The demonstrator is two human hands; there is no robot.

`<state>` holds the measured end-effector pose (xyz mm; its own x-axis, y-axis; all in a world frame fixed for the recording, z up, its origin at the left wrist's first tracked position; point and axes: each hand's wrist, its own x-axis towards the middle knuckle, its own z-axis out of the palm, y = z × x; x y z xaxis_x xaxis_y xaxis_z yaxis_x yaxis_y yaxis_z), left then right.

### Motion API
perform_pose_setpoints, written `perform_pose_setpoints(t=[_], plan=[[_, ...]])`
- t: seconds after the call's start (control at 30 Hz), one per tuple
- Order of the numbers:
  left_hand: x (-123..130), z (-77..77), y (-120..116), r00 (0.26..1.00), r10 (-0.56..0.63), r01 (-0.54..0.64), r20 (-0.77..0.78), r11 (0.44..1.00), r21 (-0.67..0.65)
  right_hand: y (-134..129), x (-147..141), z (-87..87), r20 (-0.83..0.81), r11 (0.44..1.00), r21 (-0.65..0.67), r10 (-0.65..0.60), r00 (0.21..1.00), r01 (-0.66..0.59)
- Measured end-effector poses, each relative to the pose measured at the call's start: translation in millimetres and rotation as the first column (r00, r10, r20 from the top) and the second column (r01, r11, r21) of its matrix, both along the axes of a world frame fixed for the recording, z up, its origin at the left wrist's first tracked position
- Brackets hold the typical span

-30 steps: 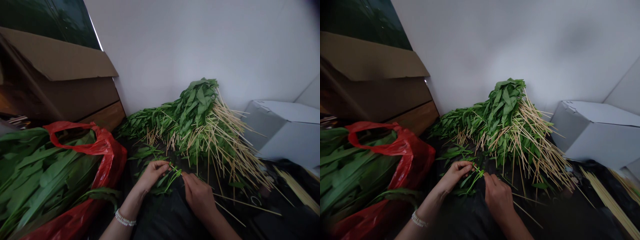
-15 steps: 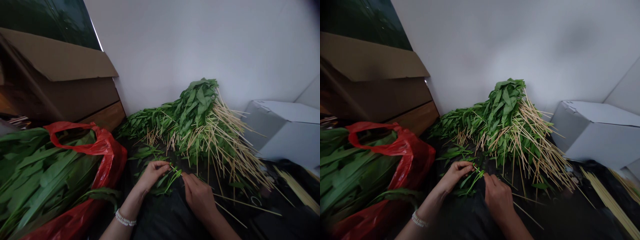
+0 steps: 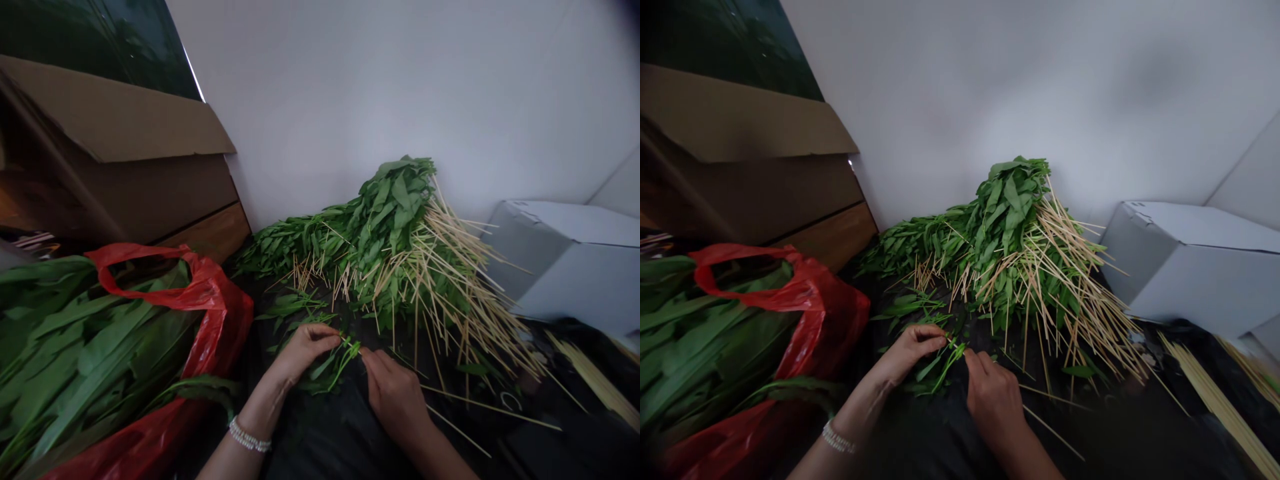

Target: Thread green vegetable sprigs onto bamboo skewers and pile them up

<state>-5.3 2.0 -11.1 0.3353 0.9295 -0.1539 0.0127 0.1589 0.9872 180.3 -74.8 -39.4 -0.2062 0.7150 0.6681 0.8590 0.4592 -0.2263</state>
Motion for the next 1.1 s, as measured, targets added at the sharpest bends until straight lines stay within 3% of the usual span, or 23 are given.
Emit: perform_pose_setpoints(t=[0.23,0.37,0.47,0.63,0.7,0.8,0.93,1.1], plan=[[-2.2,-5.7,2.3,0.996,-0.078,0.078,0.038,0.997,-0.003,0.2,0.0,2.7,-0.010,1.000,0.018,0.004,1.000,-0.004],[-4.6,-6.7,9.0,0.994,0.088,-0.091,0.071,0.995,0.046,3.3,11.9,11.3,-0.135,0.995,0.074,-0.056,0.989,0.067],[-3.6,-12.4,13.7,0.979,0.190,-0.170,-0.080,0.962,0.212,5.7,19.7,14.0,-0.164,0.991,0.088,-0.084,0.983,0.100],[3.6,-28.8,11.2,0.877,0.211,0.057,-0.431,0.846,0.530,4.5,15.4,11.8,-0.129,0.995,0.072,-0.054,0.990,0.064],[6.2,-33.0,8.2,0.820,0.233,0.123,-0.522,0.819,0.560,2.9,11.7,10.7,-0.120,0.995,0.071,-0.062,0.991,0.071],[7.8,-34.4,5.6,0.775,0.250,0.149,-0.581,0.821,0.552,1.1,9.2,9.8,-0.093,0.997,0.059,-0.053,0.994,0.059],[6.2,-28.5,6.6,0.811,0.252,0.101,-0.528,0.829,0.551,0.2,8.7,10.4,-0.096,0.998,0.039,-0.053,0.994,0.057],[3.1,-14.9,8.3,0.902,0.286,-0.095,-0.324,0.863,0.497,-0.1,6.9,10.7,-0.101,0.998,0.027,-0.051,0.994,0.054]])
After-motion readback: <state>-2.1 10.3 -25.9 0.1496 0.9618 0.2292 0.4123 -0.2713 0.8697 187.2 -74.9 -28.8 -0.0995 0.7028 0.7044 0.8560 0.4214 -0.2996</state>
